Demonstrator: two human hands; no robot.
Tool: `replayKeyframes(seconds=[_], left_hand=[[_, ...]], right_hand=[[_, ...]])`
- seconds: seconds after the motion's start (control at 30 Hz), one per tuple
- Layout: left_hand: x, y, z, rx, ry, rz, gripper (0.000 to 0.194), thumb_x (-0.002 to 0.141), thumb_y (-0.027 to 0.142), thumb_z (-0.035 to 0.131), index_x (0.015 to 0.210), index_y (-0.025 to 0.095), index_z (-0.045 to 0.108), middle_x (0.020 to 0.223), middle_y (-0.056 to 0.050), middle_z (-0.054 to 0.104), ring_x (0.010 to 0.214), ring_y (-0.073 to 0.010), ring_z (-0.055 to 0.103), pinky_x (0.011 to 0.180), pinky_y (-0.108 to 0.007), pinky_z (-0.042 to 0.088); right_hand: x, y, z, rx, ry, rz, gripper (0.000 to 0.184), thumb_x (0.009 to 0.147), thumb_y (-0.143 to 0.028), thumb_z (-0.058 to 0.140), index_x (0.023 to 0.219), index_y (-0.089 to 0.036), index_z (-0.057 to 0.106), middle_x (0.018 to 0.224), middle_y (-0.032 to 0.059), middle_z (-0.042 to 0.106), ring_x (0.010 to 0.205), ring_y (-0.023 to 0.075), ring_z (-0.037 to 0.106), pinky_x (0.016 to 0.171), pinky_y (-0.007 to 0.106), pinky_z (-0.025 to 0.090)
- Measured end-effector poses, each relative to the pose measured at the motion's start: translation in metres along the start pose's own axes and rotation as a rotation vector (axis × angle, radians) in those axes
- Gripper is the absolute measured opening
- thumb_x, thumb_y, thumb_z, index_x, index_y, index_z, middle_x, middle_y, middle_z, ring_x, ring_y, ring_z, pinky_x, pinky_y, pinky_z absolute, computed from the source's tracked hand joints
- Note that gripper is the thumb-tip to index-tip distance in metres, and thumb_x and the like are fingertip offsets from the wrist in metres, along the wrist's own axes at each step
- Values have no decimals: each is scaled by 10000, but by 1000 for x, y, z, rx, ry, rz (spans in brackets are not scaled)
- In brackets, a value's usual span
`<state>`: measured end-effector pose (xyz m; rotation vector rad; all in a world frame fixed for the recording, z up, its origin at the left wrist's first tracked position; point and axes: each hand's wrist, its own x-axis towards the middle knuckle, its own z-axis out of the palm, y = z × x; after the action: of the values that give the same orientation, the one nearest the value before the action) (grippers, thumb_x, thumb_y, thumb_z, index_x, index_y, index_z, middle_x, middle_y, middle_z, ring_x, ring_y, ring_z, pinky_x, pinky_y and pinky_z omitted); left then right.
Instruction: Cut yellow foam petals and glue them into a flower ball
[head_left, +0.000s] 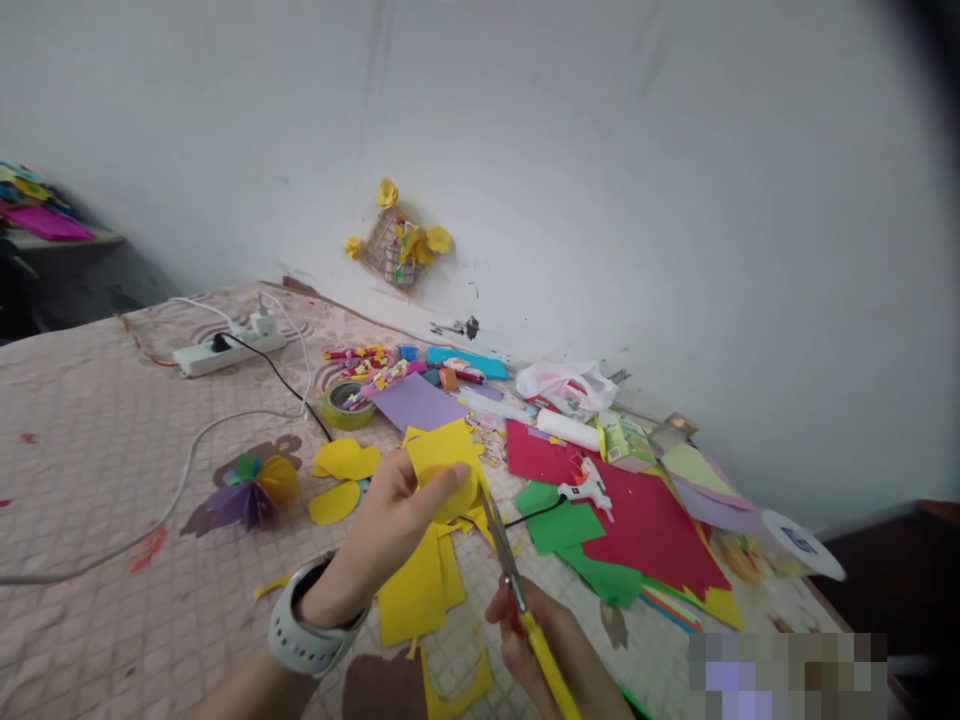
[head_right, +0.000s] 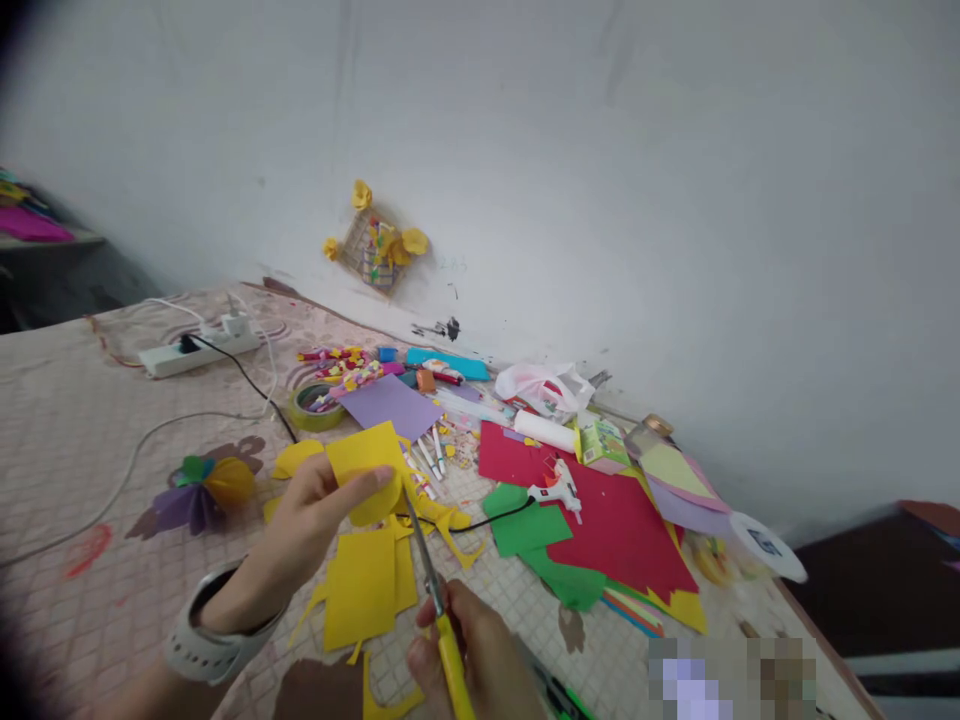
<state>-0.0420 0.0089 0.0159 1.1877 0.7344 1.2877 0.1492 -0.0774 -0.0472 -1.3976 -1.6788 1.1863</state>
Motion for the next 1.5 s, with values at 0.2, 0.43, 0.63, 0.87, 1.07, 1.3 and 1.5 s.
replayKeyframes(seconds=[0.2,0.43,0.63,0.87,1.07,1.3,1.5], left_hand=[[-3,0,3,16,-78,-2,263,807,345,603,658,129,597,595,9,551,514,-77,455,470,-175,349],[-8,0,13,-41,-196,-62,210,801,334,601,713,143,596,619,18,521,518,-74,416,452,-170,318],[-12,0,18,-13,-218,-45,243,804,317,580,636,155,513,557,46,409,479,-63,332,423,-168,257],[-13,1,19,-75,-226,-61,230,798,309,579,637,157,514,558,43,426,475,-64,347,418,-164,264],[-16,2,21,-100,-198,-98,221,780,330,603,661,155,543,568,31,450,477,-70,362,415,-170,273],[-16,2,22,-87,-182,-96,238,776,342,597,647,155,524,555,36,426,469,-68,343,415,-175,262],[-16,3,23,-51,-159,-49,226,783,297,581,626,158,499,549,47,405,474,-64,315,423,-177,255]], right_hand=[[2,-6,0,-3,11,42,568,749,-752,470,812,-193,549,544,-53,415,467,96,367,442,228,262],[-1,-35,2,49,98,30,595,735,-791,420,793,-209,522,589,-13,495,512,122,426,486,250,332],[1,-40,1,98,16,91,623,711,-819,407,792,-206,486,558,-56,394,457,83,308,446,236,263],[2,-37,0,98,7,79,636,715,-820,396,805,-198,494,567,-68,340,461,79,280,445,223,267],[-2,-27,-5,65,26,48,608,703,-782,489,836,-197,590,563,-33,452,472,107,400,456,240,333],[-3,-26,-10,25,21,42,572,736,-748,493,857,-202,612,593,-14,486,503,127,441,472,245,351],[0,-37,-4,88,0,28,585,741,-776,440,811,-202,525,557,-44,427,462,98,362,447,231,285]])
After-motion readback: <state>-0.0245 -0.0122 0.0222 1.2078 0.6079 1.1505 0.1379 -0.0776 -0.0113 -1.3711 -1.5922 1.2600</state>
